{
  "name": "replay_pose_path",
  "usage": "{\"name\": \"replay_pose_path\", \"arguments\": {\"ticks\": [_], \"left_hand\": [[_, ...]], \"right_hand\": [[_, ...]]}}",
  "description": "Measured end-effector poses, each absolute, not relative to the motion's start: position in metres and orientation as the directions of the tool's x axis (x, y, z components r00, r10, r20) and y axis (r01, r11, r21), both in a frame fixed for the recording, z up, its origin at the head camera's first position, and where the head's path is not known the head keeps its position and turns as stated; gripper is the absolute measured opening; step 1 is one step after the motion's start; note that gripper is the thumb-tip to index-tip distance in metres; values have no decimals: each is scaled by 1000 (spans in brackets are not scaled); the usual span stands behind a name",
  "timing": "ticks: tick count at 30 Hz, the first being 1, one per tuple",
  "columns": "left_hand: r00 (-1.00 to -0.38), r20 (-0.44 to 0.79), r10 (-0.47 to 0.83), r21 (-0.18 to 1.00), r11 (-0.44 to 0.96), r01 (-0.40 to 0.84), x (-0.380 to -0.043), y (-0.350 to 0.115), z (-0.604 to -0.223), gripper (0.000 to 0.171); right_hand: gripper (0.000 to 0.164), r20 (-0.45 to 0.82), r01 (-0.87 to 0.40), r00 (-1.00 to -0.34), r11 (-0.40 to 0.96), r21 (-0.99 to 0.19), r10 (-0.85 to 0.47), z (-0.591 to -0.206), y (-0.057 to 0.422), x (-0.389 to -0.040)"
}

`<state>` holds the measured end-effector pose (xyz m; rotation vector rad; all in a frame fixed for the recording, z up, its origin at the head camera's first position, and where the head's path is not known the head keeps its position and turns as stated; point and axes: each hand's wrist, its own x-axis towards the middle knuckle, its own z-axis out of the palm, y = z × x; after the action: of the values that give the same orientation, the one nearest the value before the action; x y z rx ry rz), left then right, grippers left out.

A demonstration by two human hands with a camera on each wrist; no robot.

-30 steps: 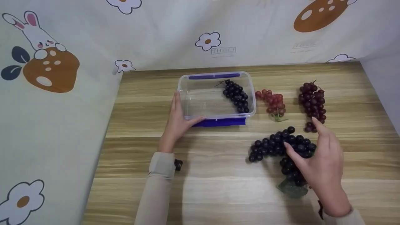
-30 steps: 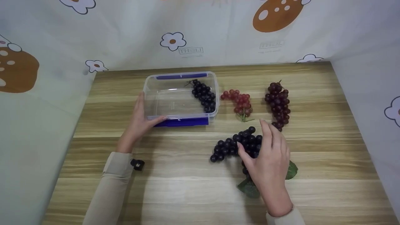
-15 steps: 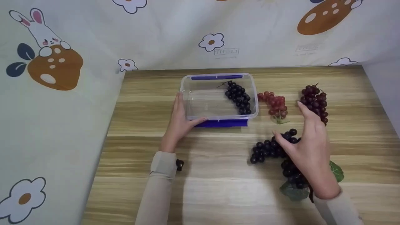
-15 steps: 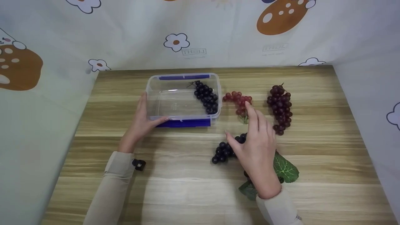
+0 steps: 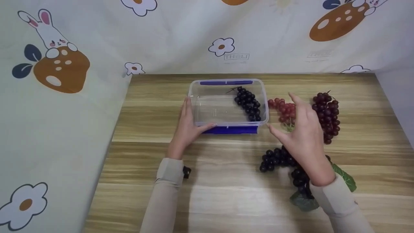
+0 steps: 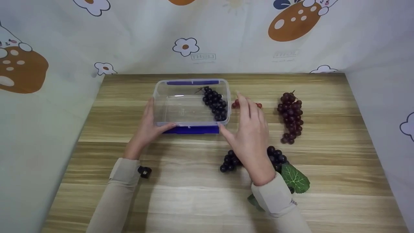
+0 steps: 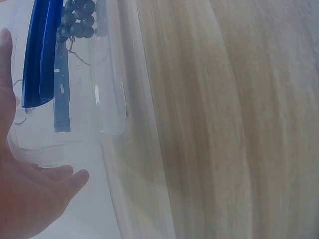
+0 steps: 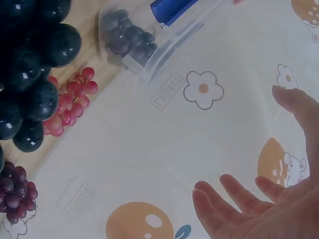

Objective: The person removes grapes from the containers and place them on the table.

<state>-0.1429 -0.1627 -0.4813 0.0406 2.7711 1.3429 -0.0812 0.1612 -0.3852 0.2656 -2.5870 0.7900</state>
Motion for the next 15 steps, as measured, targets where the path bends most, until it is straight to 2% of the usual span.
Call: {"name": "replay_pose_path", "arguments": {"ticks": [15], "left_hand": [[-998, 7, 56, 786, 617, 40, -143, -161, -481, 136]], "right_hand": [[96, 299, -267, -949, 758, -595, -100, -384, 132, -130]]}}
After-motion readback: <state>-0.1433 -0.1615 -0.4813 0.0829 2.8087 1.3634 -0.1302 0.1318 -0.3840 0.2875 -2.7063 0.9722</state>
